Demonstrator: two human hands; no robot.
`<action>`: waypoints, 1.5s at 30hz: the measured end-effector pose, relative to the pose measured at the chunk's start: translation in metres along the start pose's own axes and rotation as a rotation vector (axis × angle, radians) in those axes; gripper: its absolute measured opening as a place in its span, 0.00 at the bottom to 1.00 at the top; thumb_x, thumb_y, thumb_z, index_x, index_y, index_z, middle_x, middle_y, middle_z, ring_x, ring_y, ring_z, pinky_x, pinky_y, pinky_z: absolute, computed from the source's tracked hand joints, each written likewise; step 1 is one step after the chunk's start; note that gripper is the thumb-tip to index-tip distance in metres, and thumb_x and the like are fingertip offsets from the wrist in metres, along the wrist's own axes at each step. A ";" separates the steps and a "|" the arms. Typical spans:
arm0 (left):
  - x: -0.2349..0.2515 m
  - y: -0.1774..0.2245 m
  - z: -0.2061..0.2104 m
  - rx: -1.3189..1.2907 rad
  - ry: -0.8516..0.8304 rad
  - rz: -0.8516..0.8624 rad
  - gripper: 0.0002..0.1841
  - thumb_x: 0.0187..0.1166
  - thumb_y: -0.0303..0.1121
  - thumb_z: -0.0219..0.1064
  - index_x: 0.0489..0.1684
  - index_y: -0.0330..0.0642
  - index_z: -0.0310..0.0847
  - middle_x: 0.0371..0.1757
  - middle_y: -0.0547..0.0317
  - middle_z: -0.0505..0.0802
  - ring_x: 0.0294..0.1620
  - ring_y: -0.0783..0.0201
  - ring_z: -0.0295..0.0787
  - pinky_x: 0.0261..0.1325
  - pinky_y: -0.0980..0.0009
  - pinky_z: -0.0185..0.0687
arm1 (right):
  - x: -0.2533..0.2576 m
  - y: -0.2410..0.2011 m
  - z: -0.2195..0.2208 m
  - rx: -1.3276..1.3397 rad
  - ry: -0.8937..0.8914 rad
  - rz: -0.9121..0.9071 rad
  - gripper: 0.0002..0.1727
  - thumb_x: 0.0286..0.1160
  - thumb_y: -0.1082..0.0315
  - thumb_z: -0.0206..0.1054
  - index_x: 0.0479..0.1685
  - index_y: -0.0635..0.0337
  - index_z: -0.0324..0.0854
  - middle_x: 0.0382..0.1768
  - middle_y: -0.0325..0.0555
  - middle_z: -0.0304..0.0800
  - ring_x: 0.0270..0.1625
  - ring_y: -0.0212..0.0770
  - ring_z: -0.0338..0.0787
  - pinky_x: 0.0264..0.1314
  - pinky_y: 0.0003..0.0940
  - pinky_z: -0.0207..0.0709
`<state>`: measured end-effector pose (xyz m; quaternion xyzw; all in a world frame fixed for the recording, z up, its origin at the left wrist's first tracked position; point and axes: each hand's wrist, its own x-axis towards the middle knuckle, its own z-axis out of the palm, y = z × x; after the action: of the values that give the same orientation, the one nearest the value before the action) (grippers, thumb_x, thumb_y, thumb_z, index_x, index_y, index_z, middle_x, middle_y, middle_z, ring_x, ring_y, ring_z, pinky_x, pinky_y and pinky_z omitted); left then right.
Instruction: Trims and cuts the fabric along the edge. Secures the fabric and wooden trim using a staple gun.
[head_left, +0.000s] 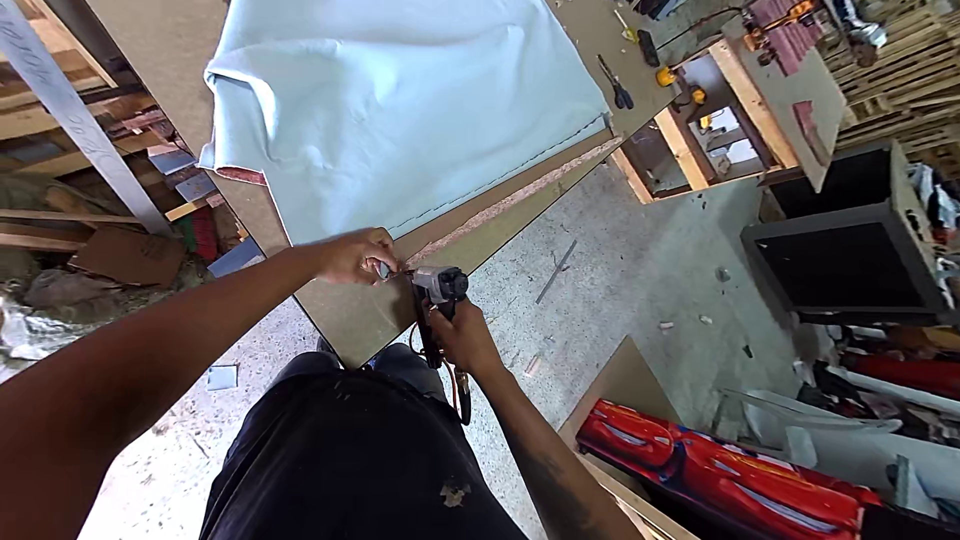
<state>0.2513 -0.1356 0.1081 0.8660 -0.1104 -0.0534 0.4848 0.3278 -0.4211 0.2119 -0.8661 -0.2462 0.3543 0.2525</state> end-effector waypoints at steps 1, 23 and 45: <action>0.000 0.001 0.000 0.042 -0.024 0.009 0.18 0.70 0.38 0.81 0.59 0.59 0.92 0.67 0.59 0.82 0.57 0.67 0.85 0.56 0.68 0.90 | -0.004 0.002 -0.001 0.011 0.008 0.004 0.10 0.80 0.59 0.64 0.54 0.48 0.84 0.22 0.39 0.89 0.22 0.38 0.89 0.27 0.41 0.88; 0.026 0.000 0.024 0.024 0.310 -0.225 0.09 0.73 0.37 0.78 0.40 0.43 0.89 0.48 0.57 0.88 0.52 0.61 0.87 0.61 0.59 0.86 | 0.008 -0.031 0.031 -0.294 0.059 -0.061 0.15 0.79 0.58 0.65 0.59 0.54 0.79 0.32 0.43 0.88 0.31 0.43 0.90 0.33 0.49 0.86; 0.125 0.137 0.034 0.068 0.051 -0.919 0.54 0.49 0.53 0.89 0.82 0.42 0.69 0.77 0.37 0.80 0.74 0.38 0.80 0.74 0.40 0.79 | 0.002 0.172 -0.151 0.565 0.468 0.248 0.31 0.66 0.62 0.72 0.73 0.56 0.74 0.34 0.49 0.92 0.25 0.45 0.91 0.30 0.48 0.89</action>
<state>0.3465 -0.2633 0.2084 0.8416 0.2954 -0.2379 0.3845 0.4834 -0.5890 0.1993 -0.8430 0.0322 0.2289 0.4857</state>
